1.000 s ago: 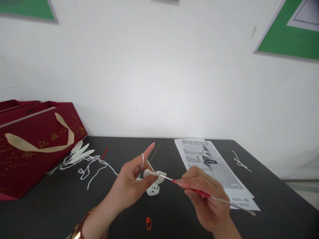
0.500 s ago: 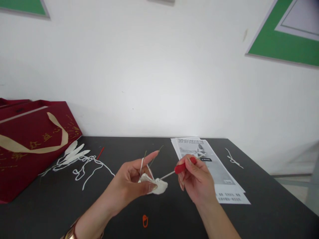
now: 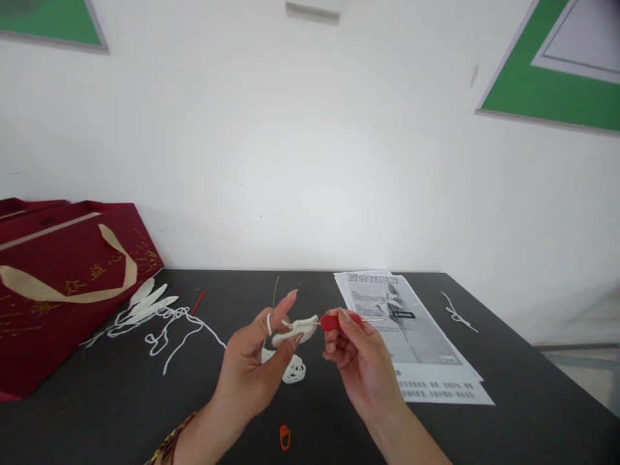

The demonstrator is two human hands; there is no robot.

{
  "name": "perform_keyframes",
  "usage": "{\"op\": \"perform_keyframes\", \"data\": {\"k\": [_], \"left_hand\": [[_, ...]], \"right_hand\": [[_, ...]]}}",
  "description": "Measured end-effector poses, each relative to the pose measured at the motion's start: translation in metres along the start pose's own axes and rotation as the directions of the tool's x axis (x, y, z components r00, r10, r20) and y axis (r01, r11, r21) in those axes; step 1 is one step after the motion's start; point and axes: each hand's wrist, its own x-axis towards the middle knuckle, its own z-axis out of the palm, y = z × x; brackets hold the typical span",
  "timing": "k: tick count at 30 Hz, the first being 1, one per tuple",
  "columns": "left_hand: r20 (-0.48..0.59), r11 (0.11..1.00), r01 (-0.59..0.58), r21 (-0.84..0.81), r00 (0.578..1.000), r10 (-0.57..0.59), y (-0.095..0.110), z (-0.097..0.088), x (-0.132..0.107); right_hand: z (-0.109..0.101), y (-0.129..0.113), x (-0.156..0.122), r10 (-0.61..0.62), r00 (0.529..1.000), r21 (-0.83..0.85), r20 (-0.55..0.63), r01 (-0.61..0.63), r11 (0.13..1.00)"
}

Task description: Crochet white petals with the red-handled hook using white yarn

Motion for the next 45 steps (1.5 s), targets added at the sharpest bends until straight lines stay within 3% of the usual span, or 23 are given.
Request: {"op": "perform_keyframes", "data": {"k": [4, 6, 8, 11, 13, 14, 15, 16, 19, 21, 24, 27, 36, 45], "left_hand": [[0.000, 1.000, 0.009, 0.023, 1.000, -0.009, -0.004, 0.001, -0.001], [0.006, 0.997, 0.073, 0.013, 0.997, -0.074, -0.006, 0.001, -0.002], [0.003, 0.982, 0.179, -0.064, 0.984, -0.179, -0.007, 0.002, -0.001], [0.035, 0.876, 0.336, -0.345, 0.938, -0.345, -0.001, 0.004, 0.001], [0.123, 0.740, 0.417, -0.527, 0.899, -0.419, 0.004, 0.004, 0.004], [0.182, 0.673, 0.459, -0.580, 0.879, -0.442, 0.006, 0.003, 0.005], [0.237, 0.622, 0.495, -0.607, 0.859, -0.454, 0.009, 0.001, 0.006], [0.284, 0.590, 0.526, -0.613, 0.843, -0.456, 0.010, -0.001, 0.008], [0.334, 0.599, 0.541, -0.591, 0.839, -0.428, 0.013, -0.007, 0.011], [0.331, 0.645, 0.517, -0.563, 0.856, -0.398, 0.014, -0.011, 0.013], [0.347, 0.691, 0.506, -0.517, 0.861, -0.370, 0.016, -0.017, 0.014], [0.394, 0.691, 0.515, -0.508, 0.852, -0.346, 0.019, -0.020, 0.015], [0.511, 0.650, 0.592, -0.477, 0.788, -0.344, 0.019, -0.029, 0.017], [0.614, 0.564, 0.728, -0.389, 0.662, -0.431, 0.018, -0.031, 0.019]], "right_hand": [[-0.002, 0.000, -0.005, -0.186, 0.981, -0.196, 0.052, 0.193, 0.961], [-0.005, 0.002, -0.009, -0.353, 0.925, -0.397, 0.144, 0.380, 0.835], [-0.009, 0.004, -0.014, -0.507, 0.789, -0.577, 0.346, 0.606, 0.548], [-0.013, 0.005, -0.018, -0.503, 0.457, -0.510, 0.734, 0.860, 0.038], [-0.014, 0.004, -0.018, -0.419, 0.275, -0.361, 0.865, 0.922, -0.142], [-0.015, 0.003, -0.018, -0.405, 0.237, -0.321, 0.883, 0.934, -0.155], [-0.015, 0.002, -0.017, -0.416, 0.248, -0.321, 0.875, 0.940, -0.115], [-0.016, 0.002, -0.016, -0.445, 0.302, -0.350, 0.843, 0.936, -0.028], [-0.015, 0.002, -0.013, -0.517, 0.550, -0.424, 0.656, 0.835, 0.350], [-0.015, 0.003, -0.011, -0.509, 0.677, -0.400, 0.531, 0.730, 0.554], [-0.015, 0.003, -0.008, -0.463, 0.778, -0.312, 0.424, 0.606, 0.732], [-0.017, -0.001, -0.006, -0.428, 0.802, -0.266, 0.417, 0.558, 0.786], [-0.019, -0.013, -0.008, -0.403, 0.788, -0.246, 0.466, 0.553, 0.796], [-0.020, -0.024, -0.009, -0.371, 0.756, -0.244, 0.539, 0.562, 0.790]]}}
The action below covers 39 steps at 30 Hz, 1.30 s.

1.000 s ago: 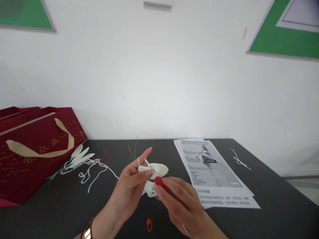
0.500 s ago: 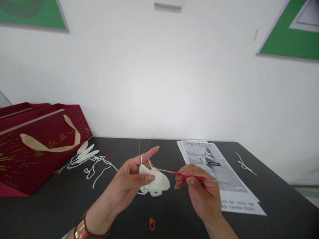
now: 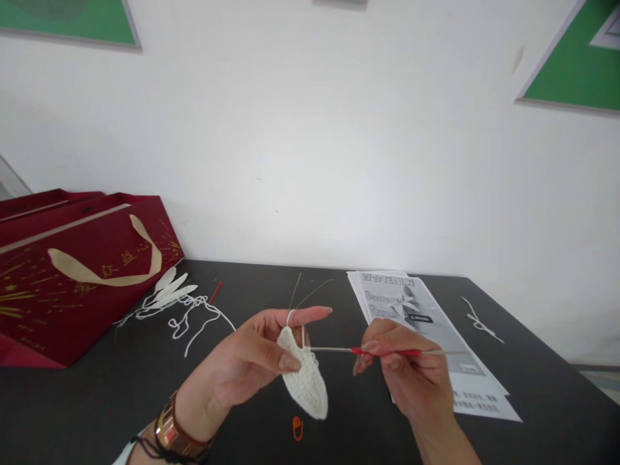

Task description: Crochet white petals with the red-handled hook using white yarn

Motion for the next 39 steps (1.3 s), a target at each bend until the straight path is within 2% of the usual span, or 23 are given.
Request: {"op": "perform_keyframes", "data": {"k": [8, 10, 12, 15, 18, 21, 23, 27, 32, 36, 39], "left_hand": [[0.068, 0.998, 0.057, 0.039, 0.996, -0.059, 0.000, 0.000, -0.002], [0.073, 0.994, 0.051, 0.096, 0.996, -0.058, 0.000, 0.001, -0.004], [0.072, 0.982, 0.013, 0.191, 0.997, -0.027, 0.001, 0.003, -0.006], [0.055, 0.922, -0.119, 0.368, 0.993, 0.106, 0.002, 0.007, -0.006], [0.022, 0.778, -0.255, 0.574, 0.955, 0.296, -0.002, 0.007, -0.003], [0.026, 0.607, -0.306, 0.734, 0.905, 0.424, -0.011, 0.004, 0.002], [0.031, 0.573, -0.319, 0.755, 0.890, 0.455, -0.017, 0.002, 0.005], [-0.037, 0.620, -0.331, 0.711, 0.864, 0.503, -0.022, 0.002, 0.010], [-0.147, 0.727, -0.364, 0.582, 0.832, 0.535, -0.027, 0.007, 0.016], [-0.281, 0.819, -0.330, 0.470, 0.823, 0.493, -0.033, 0.008, 0.019], [-0.333, 0.840, -0.316, 0.441, 0.812, 0.480, -0.035, 0.008, 0.020]], "right_hand": [[-0.004, -0.004, 0.002, 0.040, 0.999, 0.056, 0.032, -0.042, 0.998], [-0.002, -0.002, 0.003, 0.078, 0.997, 0.121, 0.004, -0.078, 0.990], [0.001, 0.001, 0.004, 0.165, 0.985, 0.223, -0.043, -0.151, 0.963], [0.008, 0.010, 0.006, 0.388, 0.915, 0.406, -0.107, -0.316, 0.857], [0.015, 0.020, 0.006, 0.563, 0.810, 0.563, -0.165, -0.391, 0.728], [0.021, 0.026, 0.005, 0.644, 0.738, 0.639, -0.200, -0.400, 0.657], [0.024, 0.027, 0.003, 0.640, 0.734, 0.632, -0.229, -0.388, 0.671], [0.029, 0.026, 0.003, 0.574, 0.761, 0.556, -0.302, -0.348, 0.755], [0.032, 0.027, 0.004, 0.565, 0.765, 0.519, -0.310, -0.362, 0.774], [0.031, 0.028, 0.005, 0.567, 0.755, 0.507, -0.331, -0.364, 0.781], [0.029, 0.029, 0.005, 0.555, 0.752, 0.483, -0.355, -0.361, 0.798]]}}
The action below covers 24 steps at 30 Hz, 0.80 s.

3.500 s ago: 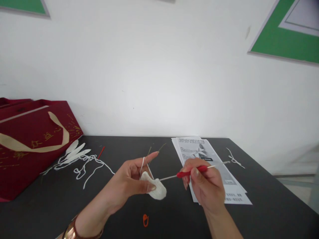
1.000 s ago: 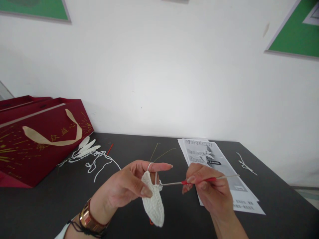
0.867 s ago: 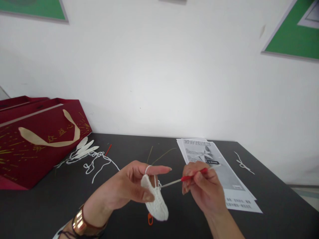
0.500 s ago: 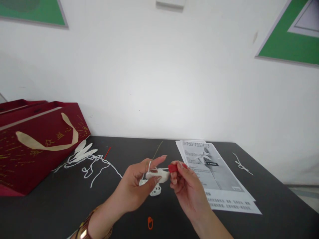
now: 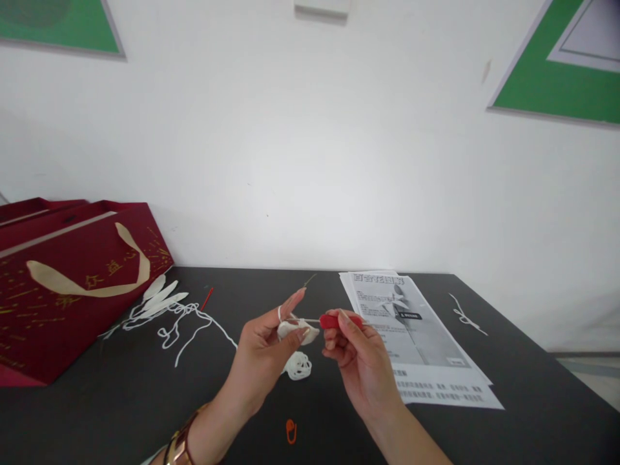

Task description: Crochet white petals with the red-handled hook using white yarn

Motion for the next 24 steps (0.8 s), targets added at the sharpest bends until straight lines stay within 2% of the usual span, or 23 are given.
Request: {"op": "perform_keyframes", "data": {"k": [5, 7, 8, 9, 10, 11, 13, 14, 15, 16, 17, 21, 22, 24], "left_hand": [[-0.078, 0.968, -0.160, 0.193, 0.981, 0.178, -0.001, 0.000, 0.003], [-0.102, 0.962, -0.164, 0.220, 0.976, 0.190, -0.002, 0.001, 0.003], [-0.117, 0.972, -0.135, 0.191, 0.980, 0.159, -0.003, 0.002, 0.003], [-0.131, 0.987, -0.092, 0.131, 0.985, 0.109, -0.003, 0.003, 0.002], [-0.133, 0.998, -0.040, 0.048, 0.990, 0.046, -0.003, 0.004, 0.002], [-0.121, 0.999, 0.009, -0.048, 0.993, -0.015, -0.002, 0.005, 0.002], [-0.065, 0.969, 0.088, -0.231, 0.992, -0.106, 0.000, 0.005, 0.002], [-0.031, 0.945, 0.121, -0.304, 0.990, -0.137, 0.002, 0.004, 0.003], [0.007, 0.920, 0.156, -0.359, 0.986, -0.164, 0.005, 0.002, 0.004], [0.053, 0.896, 0.197, -0.397, 0.980, -0.191, 0.007, 0.000, 0.005], [0.103, 0.874, 0.238, -0.423, 0.971, -0.215, 0.010, -0.002, 0.005], [0.256, 0.832, 0.334, -0.443, 0.937, -0.240, 0.018, -0.008, 0.006], [0.270, 0.832, 0.332, -0.444, 0.935, -0.230, 0.019, -0.009, 0.006], [0.288, 0.842, 0.319, -0.435, 0.935, -0.205, 0.021, -0.009, 0.005]], "right_hand": [[-0.002, 0.004, -0.002, -0.105, 0.994, -0.131, -0.006, 0.103, 0.986], [-0.005, 0.007, -0.005, -0.211, 0.977, -0.267, 0.021, 0.209, 0.941], [-0.006, 0.009, -0.006, -0.291, 0.955, -0.357, 0.063, 0.294, 0.887], [-0.008, 0.010, -0.008, -0.377, 0.915, -0.449, 0.143, 0.400, 0.799], [-0.010, 0.011, -0.010, -0.456, 0.853, -0.522, 0.256, 0.518, 0.677], [-0.011, 0.011, -0.012, -0.510, 0.770, -0.562, 0.384, 0.633, 0.532], [-0.014, 0.010, -0.014, -0.538, 0.586, -0.539, 0.606, 0.800, 0.265], [-0.015, 0.009, -0.014, -0.530, 0.523, -0.509, 0.667, 0.840, 0.189], [-0.015, 0.007, -0.014, -0.524, 0.496, -0.491, 0.692, 0.856, 0.162], [-0.015, 0.005, -0.013, -0.522, 0.500, -0.484, 0.691, 0.856, 0.180], [-0.016, 0.004, -0.012, -0.519, 0.529, -0.483, 0.671, 0.844, 0.235], [-0.016, 0.000, -0.005, -0.475, 0.715, -0.405, 0.513, 0.690, 0.600], [-0.017, -0.001, -0.004, -0.456, 0.745, -0.361, 0.487, 0.647, 0.672], [-0.018, -0.002, -0.003, -0.420, 0.781, -0.293, 0.463, 0.582, 0.759]]}}
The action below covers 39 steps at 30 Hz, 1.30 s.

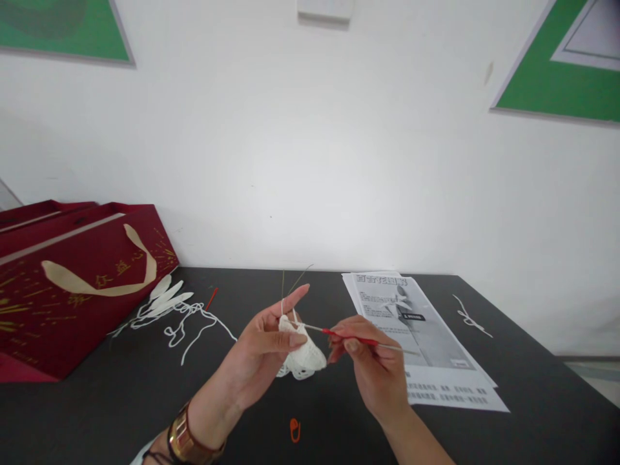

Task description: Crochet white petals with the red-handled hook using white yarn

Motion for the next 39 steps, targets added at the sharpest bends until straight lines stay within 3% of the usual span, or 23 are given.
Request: {"op": "perform_keyframes", "data": {"k": [8, 21, 28, 31, 35, 37, 39], "left_hand": [[0.066, 0.996, -0.033, 0.081, 0.997, 0.028, 0.006, -0.001, -0.005], [0.162, 0.992, 0.128, 0.005, 0.979, -0.127, 0.009, -0.005, -0.006], [0.174, 0.987, 0.149, 0.059, 0.972, -0.157, 0.010, -0.004, -0.007], [0.137, 0.977, 0.078, 0.199, 0.985, -0.107, 0.009, -0.003, -0.010], [0.083, 0.903, -0.107, 0.415, 0.993, 0.079, 0.002, 0.002, -0.009], [0.082, 0.862, -0.182, 0.473, 0.983, 0.162, -0.002, 0.004, -0.007], [0.075, 0.838, -0.219, 0.500, 0.975, 0.210, -0.007, 0.004, -0.005]], "right_hand": [[-0.009, -0.016, 0.005, 0.050, 0.997, 0.069, -0.053, -0.046, 0.997], [-0.017, -0.025, 0.007, 0.077, 0.997, 0.106, -0.003, -0.076, 0.991], [-0.013, -0.027, 0.012, 0.186, 0.979, 0.230, -0.079, -0.164, 0.959], [-0.007, -0.021, 0.014, 0.349, 0.931, 0.374, -0.104, -0.289, 0.881], [0.001, -0.008, 0.013, 0.583, 0.806, 0.566, -0.106, -0.434, 0.701], [0.004, -0.003, 0.012, 0.648, 0.754, 0.615, -0.113, -0.459, 0.641], [0.007, 0.000, 0.011, 0.668, 0.735, 0.630, -0.116, -0.466, 0.622]]}}
